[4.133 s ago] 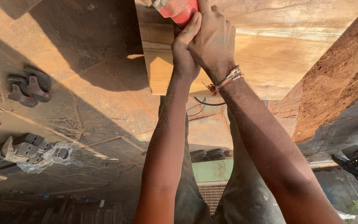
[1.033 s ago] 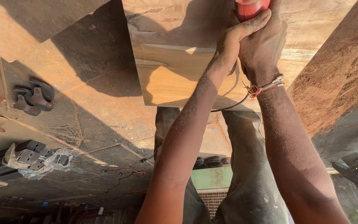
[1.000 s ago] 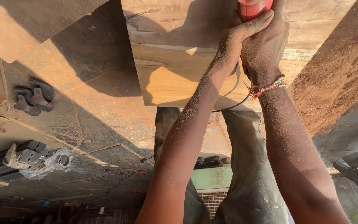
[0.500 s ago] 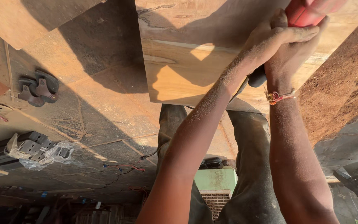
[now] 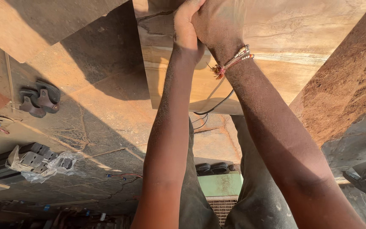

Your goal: The person uses an angle grinder with a sanding disc to smooth the surface of a large wooden plank. They move the tool back and forth across the wood, generating sawdust.

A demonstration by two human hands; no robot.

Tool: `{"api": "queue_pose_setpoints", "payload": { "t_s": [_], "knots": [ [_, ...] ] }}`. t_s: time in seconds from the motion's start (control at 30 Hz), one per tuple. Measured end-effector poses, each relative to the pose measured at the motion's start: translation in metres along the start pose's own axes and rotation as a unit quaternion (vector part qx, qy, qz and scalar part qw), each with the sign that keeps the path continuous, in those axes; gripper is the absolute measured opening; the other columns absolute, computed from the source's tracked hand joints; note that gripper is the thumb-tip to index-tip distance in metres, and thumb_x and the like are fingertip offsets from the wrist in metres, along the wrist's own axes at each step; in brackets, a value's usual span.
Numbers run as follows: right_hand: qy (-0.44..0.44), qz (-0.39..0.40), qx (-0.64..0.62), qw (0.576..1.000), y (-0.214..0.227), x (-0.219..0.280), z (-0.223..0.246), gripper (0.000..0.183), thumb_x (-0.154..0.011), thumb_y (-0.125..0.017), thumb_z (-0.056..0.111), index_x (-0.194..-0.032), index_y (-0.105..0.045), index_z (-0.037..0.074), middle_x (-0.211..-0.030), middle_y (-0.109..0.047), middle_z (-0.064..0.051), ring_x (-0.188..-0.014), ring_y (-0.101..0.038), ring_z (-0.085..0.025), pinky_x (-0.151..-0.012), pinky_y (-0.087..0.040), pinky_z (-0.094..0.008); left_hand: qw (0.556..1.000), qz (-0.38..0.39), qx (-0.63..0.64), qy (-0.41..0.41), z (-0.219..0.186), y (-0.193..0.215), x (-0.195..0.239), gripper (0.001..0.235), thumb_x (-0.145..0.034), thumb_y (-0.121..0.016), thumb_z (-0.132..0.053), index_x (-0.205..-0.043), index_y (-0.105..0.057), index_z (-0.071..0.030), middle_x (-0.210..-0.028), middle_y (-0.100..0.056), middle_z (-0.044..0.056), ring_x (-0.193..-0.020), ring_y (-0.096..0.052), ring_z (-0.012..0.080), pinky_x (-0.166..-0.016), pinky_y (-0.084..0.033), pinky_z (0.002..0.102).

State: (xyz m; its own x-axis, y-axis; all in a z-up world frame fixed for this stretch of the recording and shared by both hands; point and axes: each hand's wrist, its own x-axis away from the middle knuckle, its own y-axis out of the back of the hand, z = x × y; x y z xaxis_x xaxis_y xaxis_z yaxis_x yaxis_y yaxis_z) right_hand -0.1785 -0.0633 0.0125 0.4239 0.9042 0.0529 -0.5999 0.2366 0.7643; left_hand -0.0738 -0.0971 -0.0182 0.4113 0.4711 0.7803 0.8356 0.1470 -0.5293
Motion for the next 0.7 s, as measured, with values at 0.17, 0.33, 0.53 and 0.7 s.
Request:
{"api": "queue_pose_setpoints", "payload": {
  "t_s": [0.17, 0.33, 0.53, 0.7],
  "knots": [
    [-0.050, -0.005, -0.026, 0.998, 0.053, 0.018, -0.025, 0.038, -0.103, -0.081, 0.031, -0.107, -0.058, 0.001, -0.086, -0.073, -0.014, -0.073, -0.075, -0.029, -0.061, -0.056, -0.036, 0.997, 0.073, -0.024, -0.012, 0.055, -0.050, 0.011, 0.038, -0.096, -0.078, -0.023, -0.124, -0.069, 0.001, -0.124, -0.070, 0.011, -0.119, -0.063, 0.0218, -0.110, -0.047, 0.039],
    [-0.134, 0.008, -0.067, 0.989, 0.089, 0.030, -0.043, 0.044, -0.106, -0.085, 0.033, -0.116, -0.057, 0.000, -0.086, -0.076, -0.015, -0.078, -0.081, -0.027, -0.063, -0.059, -0.036, 0.993, 0.077, -0.094, -0.005, 0.092, -0.077, 0.012, 0.047, -0.091, -0.082, -0.026, -0.127, -0.067, 0.002, -0.125, -0.070, 0.013, -0.118, -0.063, 0.0212, -0.111, -0.044, 0.037],
    [-0.100, -0.038, -0.091, 0.990, 0.120, 0.042, -0.062, 0.046, -0.105, -0.078, 0.023, -0.129, -0.048, 0.000, -0.096, -0.077, -0.017, -0.089, -0.081, -0.028, -0.073, -0.062, -0.035, 0.987, 0.069, -0.142, 0.021, 0.134, -0.101, 0.010, 0.065, -0.084, -0.088, -0.033, -0.127, -0.057, 0.004, -0.125, -0.066, 0.019, -0.119, -0.061, 0.0255, -0.110, -0.044, 0.039],
    [-0.150, -0.044, -0.112, 0.981, 0.144, 0.067, -0.092, 0.053, -0.108, -0.081, 0.021, -0.140, -0.045, 0.000, -0.100, -0.077, -0.018, -0.091, -0.082, -0.027, -0.075, -0.061, -0.034, 0.975, 0.073, -0.201, 0.064, 0.161, -0.125, 0.014, 0.074, -0.079, -0.088, -0.039, -0.131, -0.058, 0.005, -0.125, -0.066, 0.023, -0.120, -0.063, 0.0313, -0.110, -0.045, 0.040]
  ]
}}
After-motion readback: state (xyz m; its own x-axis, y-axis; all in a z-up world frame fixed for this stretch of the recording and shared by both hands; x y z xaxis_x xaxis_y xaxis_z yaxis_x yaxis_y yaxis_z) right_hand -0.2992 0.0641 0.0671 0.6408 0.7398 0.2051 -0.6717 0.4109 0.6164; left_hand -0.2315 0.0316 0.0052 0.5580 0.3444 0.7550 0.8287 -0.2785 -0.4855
